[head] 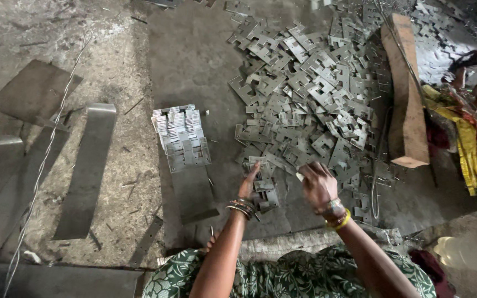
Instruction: The person sits on the floor and repeatedly picks up small metal brackets from a large pile, stacks them into neat piles, and occasionally uses a small white object to wipe the surfaces of the brackets.
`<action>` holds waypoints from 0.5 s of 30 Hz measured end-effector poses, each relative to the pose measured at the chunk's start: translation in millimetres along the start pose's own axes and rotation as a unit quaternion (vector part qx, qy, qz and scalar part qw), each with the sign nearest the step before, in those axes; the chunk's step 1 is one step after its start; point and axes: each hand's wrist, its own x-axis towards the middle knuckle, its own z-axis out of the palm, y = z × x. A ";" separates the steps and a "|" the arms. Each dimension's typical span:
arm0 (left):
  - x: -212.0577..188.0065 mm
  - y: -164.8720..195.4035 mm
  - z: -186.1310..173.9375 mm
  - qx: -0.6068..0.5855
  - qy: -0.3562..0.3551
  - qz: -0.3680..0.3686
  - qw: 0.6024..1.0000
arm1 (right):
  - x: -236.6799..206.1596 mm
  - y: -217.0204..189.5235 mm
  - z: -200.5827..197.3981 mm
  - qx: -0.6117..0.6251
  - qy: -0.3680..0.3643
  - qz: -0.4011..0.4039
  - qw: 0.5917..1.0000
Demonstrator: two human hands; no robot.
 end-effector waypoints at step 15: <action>-5.0 7.2 13.9 0.054 -0.026 -0.032 0.998 | 17.3 -16.3 14.2 0.301 -0.181 0.211 0.912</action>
